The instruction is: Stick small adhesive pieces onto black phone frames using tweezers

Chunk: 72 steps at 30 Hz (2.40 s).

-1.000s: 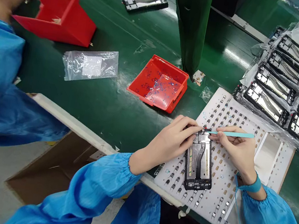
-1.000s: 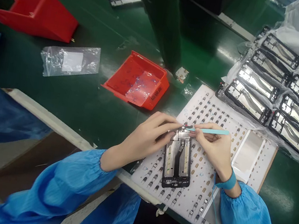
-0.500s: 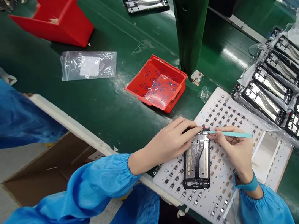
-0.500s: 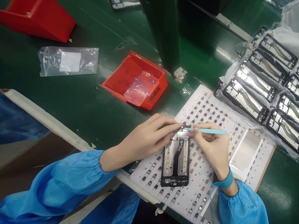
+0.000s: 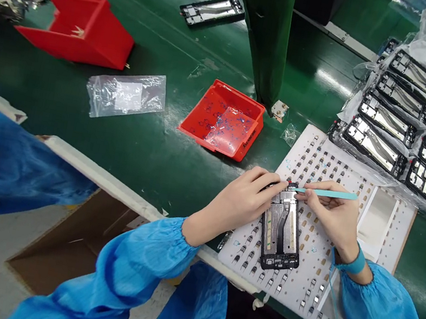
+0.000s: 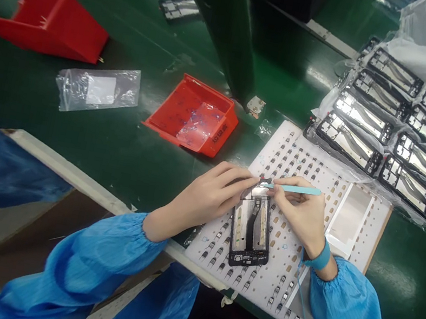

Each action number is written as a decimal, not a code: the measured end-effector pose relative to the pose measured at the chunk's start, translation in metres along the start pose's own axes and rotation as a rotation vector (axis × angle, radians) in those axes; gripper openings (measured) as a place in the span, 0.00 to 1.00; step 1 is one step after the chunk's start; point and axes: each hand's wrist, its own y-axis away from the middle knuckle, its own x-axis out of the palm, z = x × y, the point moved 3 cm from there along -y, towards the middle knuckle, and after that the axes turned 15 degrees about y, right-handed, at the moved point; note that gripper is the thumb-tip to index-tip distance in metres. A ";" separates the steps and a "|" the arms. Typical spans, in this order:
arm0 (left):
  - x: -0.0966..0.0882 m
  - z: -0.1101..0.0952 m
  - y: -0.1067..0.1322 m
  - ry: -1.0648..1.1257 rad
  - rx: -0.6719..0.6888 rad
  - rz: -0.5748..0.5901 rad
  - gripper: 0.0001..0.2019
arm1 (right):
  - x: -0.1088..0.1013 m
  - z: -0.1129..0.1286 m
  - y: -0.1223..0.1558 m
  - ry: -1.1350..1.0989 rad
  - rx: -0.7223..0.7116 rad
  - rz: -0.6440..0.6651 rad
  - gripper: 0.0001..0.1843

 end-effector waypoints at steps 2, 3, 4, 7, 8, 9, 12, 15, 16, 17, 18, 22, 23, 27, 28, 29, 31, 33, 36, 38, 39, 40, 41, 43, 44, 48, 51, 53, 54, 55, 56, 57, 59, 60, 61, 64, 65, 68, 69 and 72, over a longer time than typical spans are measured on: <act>0.000 0.000 0.000 -0.004 -0.004 0.004 0.18 | 0.001 0.002 0.001 0.034 -0.010 -0.012 0.10; 0.000 0.000 0.001 -0.003 -0.006 0.003 0.18 | 0.001 0.002 0.001 0.053 -0.012 -0.019 0.10; 0.000 0.000 0.001 0.000 -0.008 0.003 0.18 | 0.001 0.003 0.002 0.074 -0.012 -0.022 0.10; 0.000 0.000 0.001 0.017 -0.015 0.007 0.18 | 0.001 0.003 0.004 0.160 -0.025 -0.025 0.07; 0.000 0.000 0.001 0.021 -0.018 0.010 0.18 | 0.001 0.003 0.004 0.189 -0.033 -0.027 0.07; 0.000 0.000 0.001 0.023 -0.020 0.012 0.18 | 0.001 0.003 0.005 0.216 -0.042 -0.030 0.07; 0.000 0.000 0.001 0.022 -0.012 0.009 0.18 | 0.000 0.004 0.006 0.281 -0.076 -0.044 0.07; 0.001 0.001 0.001 0.028 -0.017 0.006 0.18 | -0.001 0.005 0.007 0.334 -0.125 -0.047 0.07; 0.001 0.001 0.001 0.034 -0.020 0.005 0.18 | -0.001 0.005 0.007 0.345 -0.142 -0.046 0.07; 0.001 0.002 0.002 0.042 -0.023 0.004 0.18 | -0.001 0.006 0.007 0.352 -0.157 -0.045 0.07; 0.001 0.002 0.002 0.049 -0.025 0.002 0.19 | -0.001 0.006 0.007 0.356 -0.171 -0.043 0.07; 0.001 0.001 0.001 0.053 -0.014 -0.012 0.18 | 0.000 0.007 0.007 0.359 -0.199 -0.027 0.07; 0.000 0.001 0.001 0.049 -0.008 -0.015 0.18 | 0.000 0.008 0.007 0.366 -0.206 -0.025 0.07; 0.000 0.000 0.001 0.054 -0.015 -0.011 0.18 | -0.002 0.011 0.008 0.395 -0.241 -0.055 0.06; 0.000 0.000 0.001 0.058 -0.021 -0.007 0.19 | -0.002 0.012 0.009 0.392 -0.247 -0.066 0.05; 0.000 0.001 0.001 0.060 -0.024 -0.005 0.19 | -0.002 0.012 0.009 0.387 -0.252 -0.076 0.05; 0.000 0.001 0.001 0.058 -0.024 -0.004 0.19 | -0.002 0.013 0.010 0.387 -0.267 -0.090 0.05; 0.001 0.001 0.001 0.057 -0.023 -0.007 0.19 | -0.001 0.013 0.011 0.408 -0.291 -0.097 0.05; 0.000 0.001 0.001 0.058 -0.020 -0.010 0.19 | 0.001 0.015 0.011 0.459 -0.340 -0.099 0.06; 0.000 0.001 0.000 0.050 -0.014 -0.011 0.18 | 0.003 0.016 0.012 0.492 -0.376 -0.101 0.07; 0.000 0.000 0.000 0.044 -0.009 -0.012 0.18 | 0.004 0.017 0.013 0.506 -0.394 -0.100 0.07; 0.000 0.000 0.000 0.038 -0.004 -0.014 0.17 | 0.004 0.017 0.014 0.516 -0.411 -0.097 0.08; 0.001 0.000 0.000 0.032 0.000 -0.017 0.17 | 0.005 0.018 0.014 0.519 -0.427 -0.092 0.08; 0.001 0.000 0.000 0.026 0.001 -0.020 0.17 | 0.006 0.019 0.016 0.519 -0.462 -0.086 0.09; 0.001 0.001 0.000 0.027 -0.004 -0.018 0.17 | 0.006 0.019 0.016 0.526 -0.479 -0.089 0.09; 0.002 0.001 0.001 0.034 -0.015 -0.006 0.19 | 0.006 0.021 0.019 0.618 -0.558 -0.124 0.10; 0.002 0.001 0.002 0.023 -0.008 -0.008 0.19 | 0.007 0.021 0.021 0.669 -0.602 -0.125 0.11; 0.002 0.001 0.002 0.015 -0.003 -0.016 0.18 | 0.007 0.021 0.022 0.677 -0.621 -0.127 0.11; 0.002 0.001 0.002 0.012 -0.003 -0.018 0.18 | 0.007 0.022 0.022 0.677 -0.629 -0.129 0.11; 0.002 0.001 0.001 0.010 -0.002 -0.019 0.18 | 0.008 0.022 0.023 0.680 -0.634 -0.133 0.11; 0.002 0.000 0.001 0.009 -0.005 -0.018 0.18 | 0.008 0.022 0.023 0.685 -0.640 -0.137 0.11; 0.002 0.000 0.001 0.009 -0.008 -0.015 0.18 | 0.009 0.022 0.023 0.691 -0.650 -0.143 0.11; 0.002 -0.001 0.001 0.012 -0.016 -0.008 0.17 | 0.010 0.023 0.023 0.707 -0.677 -0.147 0.10; 0.001 -0.001 0.001 0.014 -0.022 -0.006 0.17 | 0.011 0.023 0.024 0.717 -0.694 -0.149 0.10; 0.001 -0.001 0.001 0.016 -0.026 -0.004 0.17 | 0.012 0.024 0.024 0.729 -0.713 -0.151 0.10; 0.001 -0.001 0.001 0.021 -0.028 -0.002 0.17 | 0.014 0.025 0.026 0.781 -0.760 -0.150 0.10; 0.001 0.000 0.000 0.022 -0.025 -0.004 0.17 | 0.015 0.025 0.026 0.795 -0.774 -0.149 0.10; 0.001 0.000 0.000 0.023 -0.011 -0.010 0.17 | 0.016 0.024 0.027 0.795 -0.784 -0.144 0.10; 0.001 0.000 0.000 0.022 -0.006 -0.012 0.17 | 0.015 0.024 0.027 0.784 -0.779 -0.145 0.10; 0.001 0.000 0.001 0.021 -0.009 -0.010 0.17 | 0.015 0.023 0.027 0.758 -0.765 -0.158 0.11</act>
